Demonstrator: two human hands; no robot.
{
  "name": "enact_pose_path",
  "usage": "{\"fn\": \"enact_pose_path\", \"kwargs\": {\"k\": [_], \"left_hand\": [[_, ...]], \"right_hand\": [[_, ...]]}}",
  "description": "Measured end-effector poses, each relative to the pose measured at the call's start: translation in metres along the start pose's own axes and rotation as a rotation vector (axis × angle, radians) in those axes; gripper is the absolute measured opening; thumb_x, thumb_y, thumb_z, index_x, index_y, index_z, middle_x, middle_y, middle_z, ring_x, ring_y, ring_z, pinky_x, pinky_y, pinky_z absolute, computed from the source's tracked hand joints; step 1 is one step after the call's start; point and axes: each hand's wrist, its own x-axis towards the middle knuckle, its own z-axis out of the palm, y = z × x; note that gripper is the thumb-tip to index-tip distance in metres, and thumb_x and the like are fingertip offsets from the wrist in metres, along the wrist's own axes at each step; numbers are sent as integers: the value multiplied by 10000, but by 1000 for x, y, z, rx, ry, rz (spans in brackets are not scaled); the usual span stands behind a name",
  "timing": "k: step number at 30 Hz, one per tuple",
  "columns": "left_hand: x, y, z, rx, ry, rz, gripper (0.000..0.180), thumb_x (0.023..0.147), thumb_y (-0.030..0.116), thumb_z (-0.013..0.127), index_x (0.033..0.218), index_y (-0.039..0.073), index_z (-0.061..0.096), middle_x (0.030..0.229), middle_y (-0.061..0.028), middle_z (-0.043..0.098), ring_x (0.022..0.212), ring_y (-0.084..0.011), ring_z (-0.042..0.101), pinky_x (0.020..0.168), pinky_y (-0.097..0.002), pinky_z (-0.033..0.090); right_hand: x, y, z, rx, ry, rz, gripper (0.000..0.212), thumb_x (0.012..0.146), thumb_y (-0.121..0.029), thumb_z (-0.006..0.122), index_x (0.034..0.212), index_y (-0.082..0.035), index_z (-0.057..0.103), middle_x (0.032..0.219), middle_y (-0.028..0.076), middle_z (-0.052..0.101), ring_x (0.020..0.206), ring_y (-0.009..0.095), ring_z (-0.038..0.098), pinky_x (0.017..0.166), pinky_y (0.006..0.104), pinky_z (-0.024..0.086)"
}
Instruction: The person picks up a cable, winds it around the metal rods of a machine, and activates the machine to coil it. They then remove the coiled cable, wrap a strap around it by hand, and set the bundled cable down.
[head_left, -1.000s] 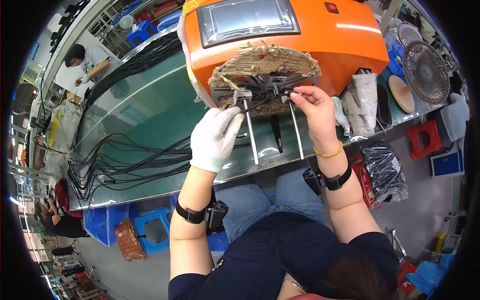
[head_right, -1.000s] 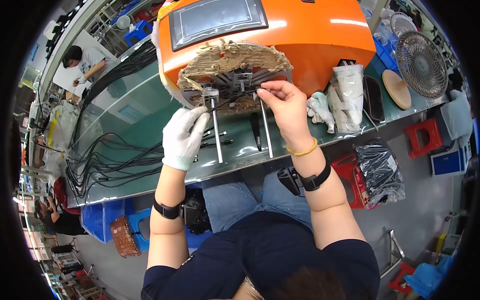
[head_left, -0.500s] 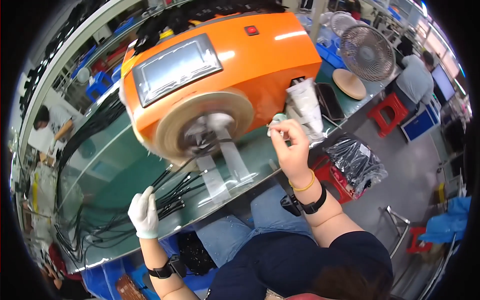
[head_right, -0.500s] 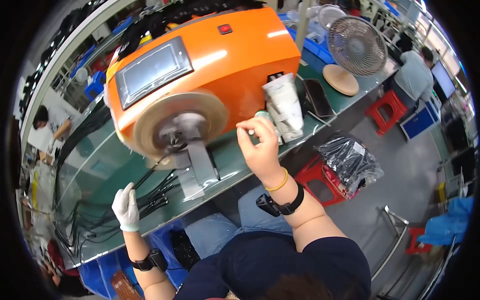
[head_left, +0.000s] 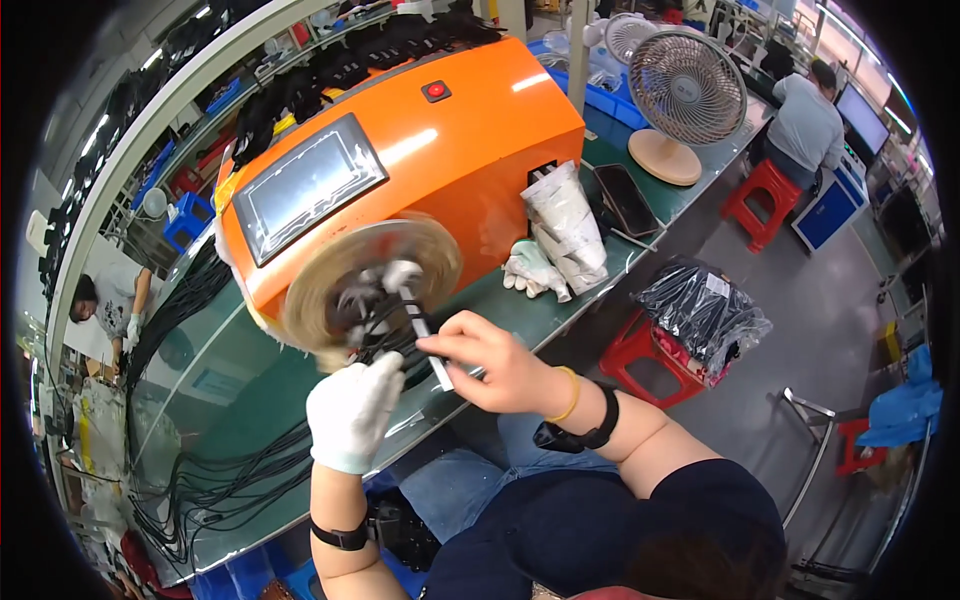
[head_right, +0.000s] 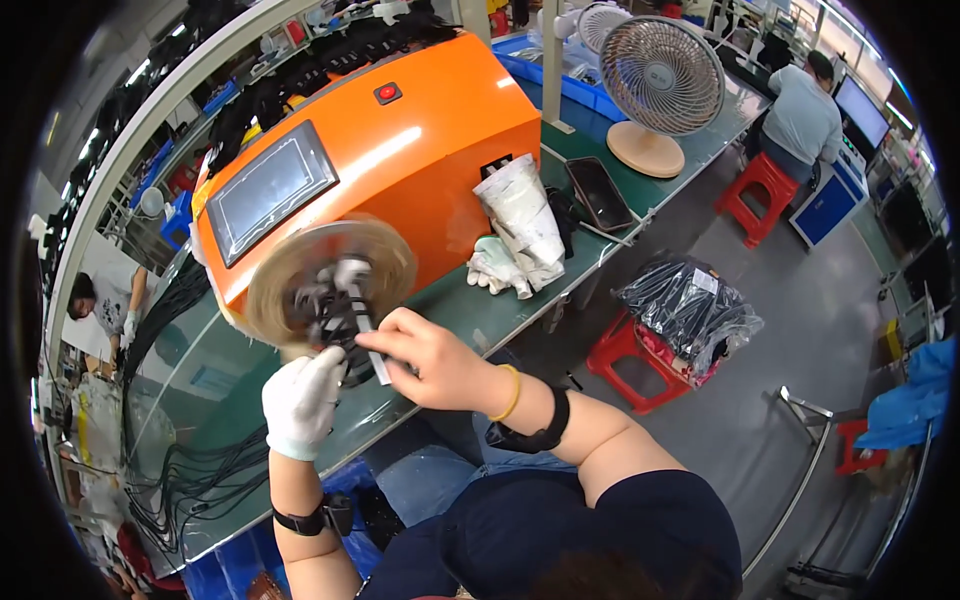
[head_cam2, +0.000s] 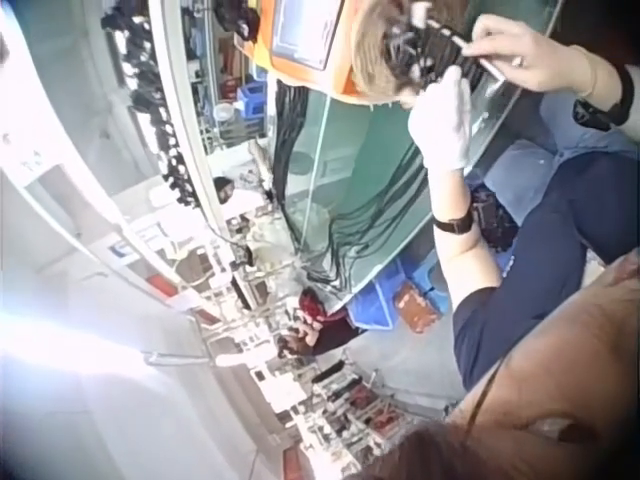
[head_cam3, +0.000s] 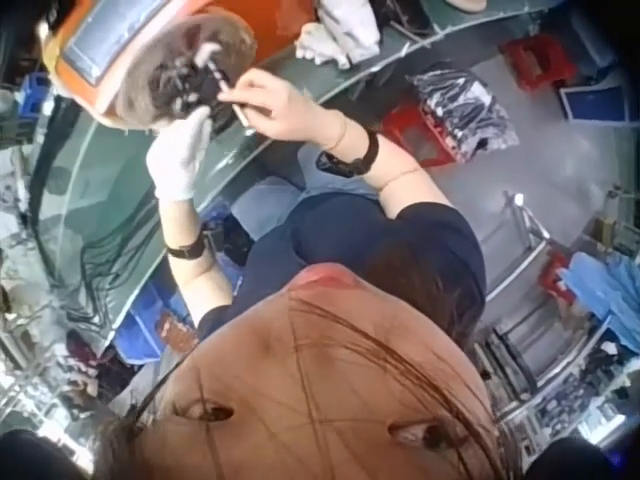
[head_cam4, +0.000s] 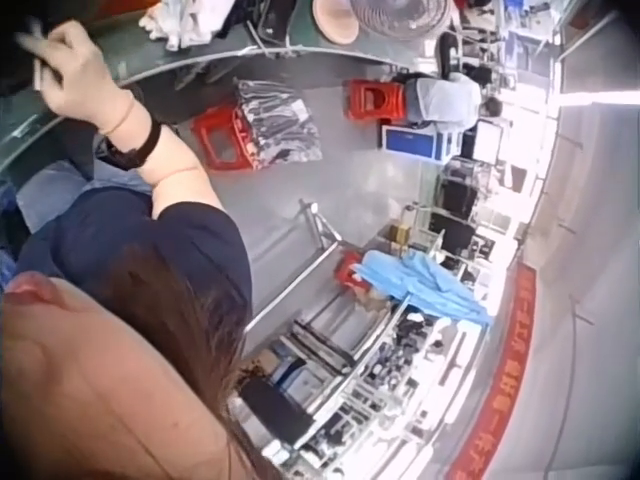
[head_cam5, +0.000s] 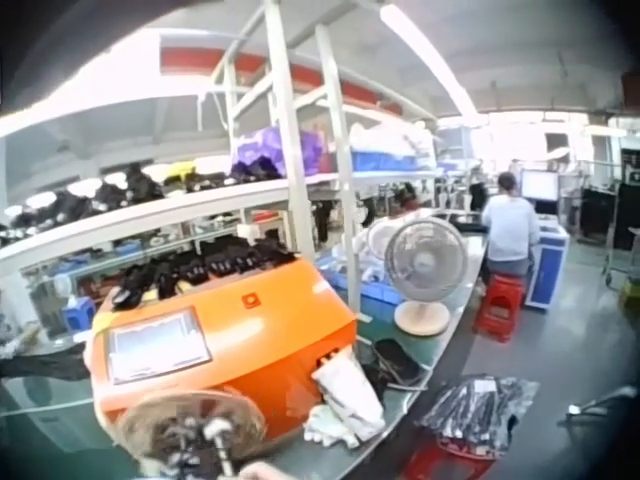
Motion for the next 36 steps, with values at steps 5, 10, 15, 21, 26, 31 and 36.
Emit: {"fn": "enact_pose_path", "kwargs": {"k": [5, 10, 15, 21, 26, 31, 36], "left_hand": [[-13, 1, 19, -181, 59, -45, 271, 728, 70, 652, 992, 59, 591, 754, -89, 551, 670, -218, 538, 580, -338, 417], [-44, 30, 76, -542, 720, -334, 425, 764, 130, 657, 1152, 72, 493, 1046, -80, 539, 944, -197, 526, 777, -357, 425], [-29, 33, 117, -2205, 542, -722, 437, 846, 241, 577, 1207, 37, 441, 1185, -90, 506, 1116, -220, 470, 979, -374, 376], [10, 27, 122, -2254, 756, -852, 407, 880, 287, 521, 1192, 33, 460, 1152, -99, 537, 1049, -219, 524, 942, -369, 417], [17, 22, 125, -2245, 854, -924, 370, 878, 276, 525, 1160, 40, 487, 1128, -96, 555, 1029, -218, 542, 921, -362, 433], [15, 15, 124, -2334, 816, -794, 295, 873, 253, 536, 1108, 75, 525, 1114, -85, 564, 1043, -206, 531, 929, -358, 421], [-27, 49, 114, -2285, 655, -676, 275, 831, 221, 587, 1075, 103, 544, 1088, -81, 578, 1060, -206, 514, 966, -371, 376]], "right_hand": [[-3, 4, -3, -50, -115, -102, 287, 674, 44, 582, 956, -1, 612, 880, 110, 535, 737, 240, 551, 624, 303, 461], [-6, 13, 6, -24, -90, -129, 319, 668, 50, 594, 977, -23, 628, 877, 101, 533, 688, 227, 541, 598, 309, 453], [-1, 8, 0, -134, -208, -103, 288, 665, 19, 614, 950, -23, 628, 821, 98, 514, 675, 239, 534, 608, 318, 459], [37, 40, 9, -160, 30, 5, 210, 708, -8, 637, 916, 1, 612, 780, 95, 530, 641, 208, 539, 611, 285, 465], [49, 51, 27, 287, 5, 473, 122, 749, -46, 625, 845, 27, 605, 737, 103, 591, 666, 171, 580, 634, 285, 474], [46, 59, 19, 439, -143, 500, 108, 754, -48, 625, 829, 27, 609, 736, 84, 613, 680, 125, 580, 641, 270, 471], [15, 24, -13, 334, -369, 255, 152, 734, -90, 652, 855, -1, 624, 760, 76, 585, 694, 157, 571, 644, 289, 458]]}}
